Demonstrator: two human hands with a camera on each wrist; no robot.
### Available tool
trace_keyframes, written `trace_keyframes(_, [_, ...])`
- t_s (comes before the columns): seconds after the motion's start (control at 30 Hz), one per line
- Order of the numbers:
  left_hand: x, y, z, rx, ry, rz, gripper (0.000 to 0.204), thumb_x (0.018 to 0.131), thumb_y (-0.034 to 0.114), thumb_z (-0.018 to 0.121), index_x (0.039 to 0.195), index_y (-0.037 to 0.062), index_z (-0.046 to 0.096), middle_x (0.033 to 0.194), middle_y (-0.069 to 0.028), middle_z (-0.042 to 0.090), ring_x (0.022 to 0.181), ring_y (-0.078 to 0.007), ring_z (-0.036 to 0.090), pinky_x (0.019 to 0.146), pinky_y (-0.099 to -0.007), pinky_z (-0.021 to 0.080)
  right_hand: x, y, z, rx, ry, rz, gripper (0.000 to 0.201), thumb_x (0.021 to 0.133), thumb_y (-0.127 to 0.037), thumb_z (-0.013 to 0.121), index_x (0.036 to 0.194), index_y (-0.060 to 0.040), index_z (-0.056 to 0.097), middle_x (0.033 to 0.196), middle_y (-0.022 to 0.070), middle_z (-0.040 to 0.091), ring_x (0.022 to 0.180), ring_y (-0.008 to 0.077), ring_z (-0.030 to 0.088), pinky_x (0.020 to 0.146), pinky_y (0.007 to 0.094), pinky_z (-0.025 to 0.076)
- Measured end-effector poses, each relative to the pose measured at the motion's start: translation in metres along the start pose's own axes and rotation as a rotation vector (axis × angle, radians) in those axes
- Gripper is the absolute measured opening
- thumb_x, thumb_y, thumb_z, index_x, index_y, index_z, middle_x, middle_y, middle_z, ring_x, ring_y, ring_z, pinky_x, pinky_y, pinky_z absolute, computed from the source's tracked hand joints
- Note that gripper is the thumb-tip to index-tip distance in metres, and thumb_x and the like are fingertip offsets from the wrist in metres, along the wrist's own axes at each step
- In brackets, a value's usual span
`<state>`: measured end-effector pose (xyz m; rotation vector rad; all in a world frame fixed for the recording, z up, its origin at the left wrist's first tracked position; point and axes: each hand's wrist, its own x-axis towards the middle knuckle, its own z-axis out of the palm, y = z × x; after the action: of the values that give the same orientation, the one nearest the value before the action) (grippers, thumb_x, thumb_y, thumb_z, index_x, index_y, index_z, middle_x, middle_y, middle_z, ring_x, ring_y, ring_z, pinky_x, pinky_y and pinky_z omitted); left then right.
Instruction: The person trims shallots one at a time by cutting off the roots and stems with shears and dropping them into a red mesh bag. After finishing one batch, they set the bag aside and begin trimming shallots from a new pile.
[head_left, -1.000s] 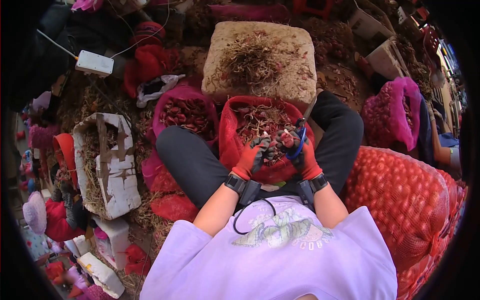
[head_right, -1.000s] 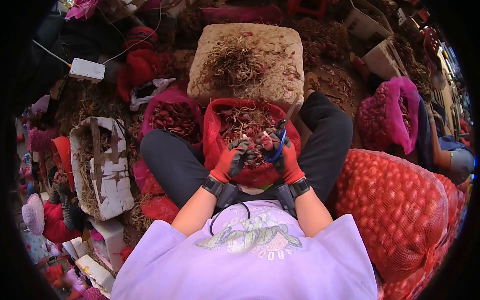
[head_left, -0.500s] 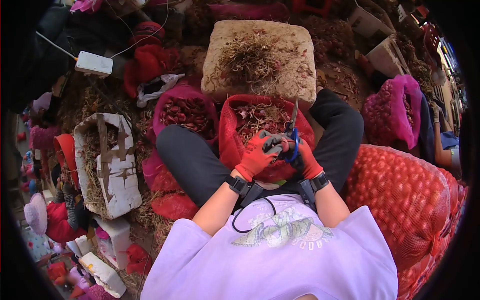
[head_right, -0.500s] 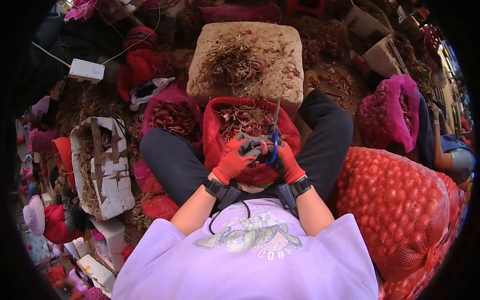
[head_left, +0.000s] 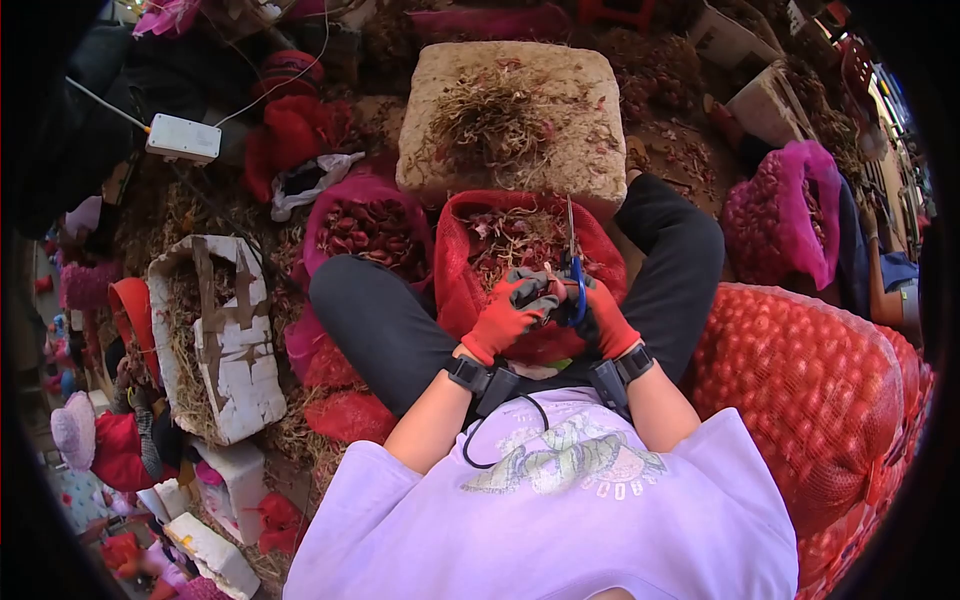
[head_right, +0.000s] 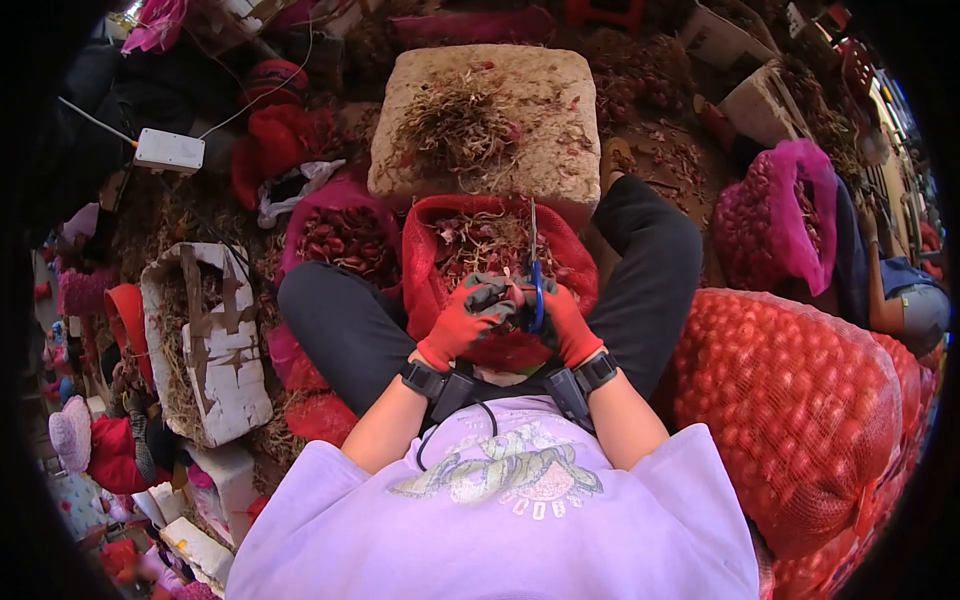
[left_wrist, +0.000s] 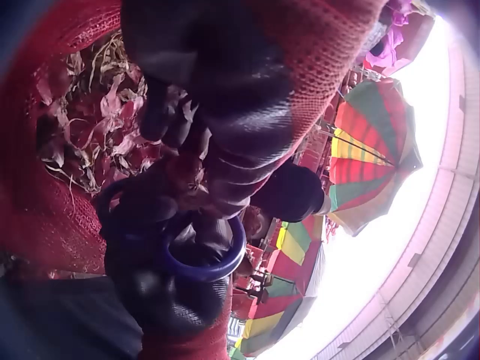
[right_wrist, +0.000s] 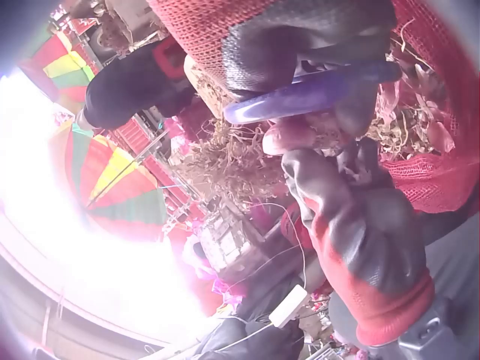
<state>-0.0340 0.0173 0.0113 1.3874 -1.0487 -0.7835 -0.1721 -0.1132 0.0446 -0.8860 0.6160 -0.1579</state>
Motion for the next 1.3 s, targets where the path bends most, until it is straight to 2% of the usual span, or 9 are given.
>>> trace_keyframes(0.07, [0.002, 0.015, -0.001, -0.225, -0.019, -0.08, 0.028, 0.077, 0.003, 0.067, 0.104, 0.0005, 0.06, 0.101, -0.0078, 0.059, 0.093, -0.0181, 0.057, 0.08, -0.028, 0.047, -0.001, 0.002, -0.002, -0.01, -0.023, -0.025, 0.029, 0.085, -0.019, 0.063, 0.107, 0.0002, 0.061, 0.084, 0.0018, 0.062, 0.071, 0.0082, 0.059, 0.061, 0.0208, 0.047])
trace_keyframes(0.37, [-0.003, 0.011, 0.007, -0.239, 0.141, -0.291, 0.02, 0.081, 0.004, 0.065, 0.1, 0.0019, 0.059, 0.09, -0.0034, 0.062, 0.08, -0.011, 0.059, 0.079, -0.0261, 0.049, -0.001, 0.006, 0.003, 0.014, 0.042, 0.095, 0.022, 0.086, -0.021, 0.061, 0.101, -0.004, 0.062, 0.082, 0.0023, 0.062, 0.071, 0.011, 0.061, 0.058, 0.0221, 0.047])
trace_keyframes(0.47, [0.0, 0.01, 0.001, -0.624, 0.133, -0.602, 0.017, 0.087, 0.01, 0.06, 0.102, 0.0031, 0.059, 0.092, -0.0013, 0.061, 0.081, -0.0081, 0.057, 0.077, -0.0249, 0.049, -0.008, 0.011, 0.009, 0.076, 0.128, -0.02, 0.02, 0.087, -0.019, 0.059, 0.1, -0.0047, 0.061, 0.082, 0.0022, 0.062, 0.071, 0.0118, 0.061, 0.058, 0.0239, 0.049])
trace_keyframes(0.67, [0.005, 0.023, 0.004, -0.662, -0.015, -0.462, 0.017, 0.093, 0.014, 0.051, 0.102, 0.0034, 0.06, 0.09, 0.0021, 0.059, 0.08, -0.0055, 0.055, 0.072, -0.0211, 0.046, -0.011, 0.0, 0.001, 0.099, 0.116, 0.077, 0.023, 0.087, -0.02, 0.059, 0.106, -0.0066, 0.059, 0.085, 0.0014, 0.061, 0.07, 0.0105, 0.06, 0.059, 0.0247, 0.052])
trace_keyframes(0.87, [0.001, 0.012, 0.002, -0.786, 0.122, -0.545, 0.017, 0.093, 0.013, 0.05, 0.103, 0.0037, 0.06, 0.09, 0.0009, 0.062, 0.077, -0.0074, 0.057, 0.068, -0.0224, 0.048, -0.006, 0.004, 0.029, 0.06, 0.264, -0.036, 0.024, 0.085, -0.023, 0.063, 0.102, -0.0067, 0.06, 0.081, 0.0006, 0.061, 0.07, 0.0103, 0.06, 0.058, 0.0233, 0.05])
trace_keyframes(1.07, [0.004, 0.012, 0.013, -0.72, 0.393, -0.631, 0.012, 0.088, 0.015, 0.059, 0.098, 0.0089, 0.062, 0.083, 0.0008, 0.063, 0.067, -0.0072, 0.059, 0.053, -0.0201, 0.046, 0.006, 0.014, 0.02, -0.681, 0.175, -0.423, 0.029, 0.083, -0.019, 0.067, 0.105, -0.005, 0.056, 0.081, 0.0021, 0.064, 0.072, 0.0097, 0.06, 0.06, 0.0235, 0.049])
trace_keyframes(1.17, [0.006, 0.026, 0.006, -0.692, 0.346, -0.587, 0.014, 0.087, 0.009, 0.057, 0.1, 0.0048, 0.06, 0.087, -0.0024, 0.063, 0.073, -0.0093, 0.06, 0.066, -0.0239, 0.05, -0.005, -0.009, 0.024, -0.225, 0.067, 0.017, 0.035, 0.083, -0.018, 0.066, 0.113, -0.0034, 0.053, 0.088, 0.0029, 0.065, 0.074, 0.0103, 0.061, 0.062, 0.0239, 0.049])
trace_keyframes(1.27, [0.009, -0.018, 0.021, -0.293, 0.549, -0.158, 0.012, 0.087, 0.013, 0.059, 0.097, 0.0067, 0.06, 0.079, -0.0018, 0.063, 0.063, -0.0094, 0.059, 0.05, -0.0226, 0.047, -0.002, 0.005, 0.03, -0.01, 0.085, -0.065, 0.039, 0.084, -0.014, 0.065, 0.119, -0.0022, 0.051, 0.094, 0.0037, 0.064, 0.073, 0.0111, 0.062, 0.061, 0.0236, 0.051])
trace_keyframes(1.3, [0.006, -0.022, 0.021, -0.475, 0.481, -0.259, 0.013, 0.087, 0.013, 0.06, 0.098, 0.0069, 0.061, 0.079, -0.0019, 0.063, 0.063, -0.0095, 0.059, 0.05, -0.0228, 0.048, -0.001, 0.005, 0.033, 0.0, 0.083, -0.072, 0.038, 0.084, -0.013, 0.065, 0.117, -0.0024, 0.051, 0.094, 0.0046, 0.063, 0.074, 0.0123, 0.062, 0.063, 0.025, 0.052])
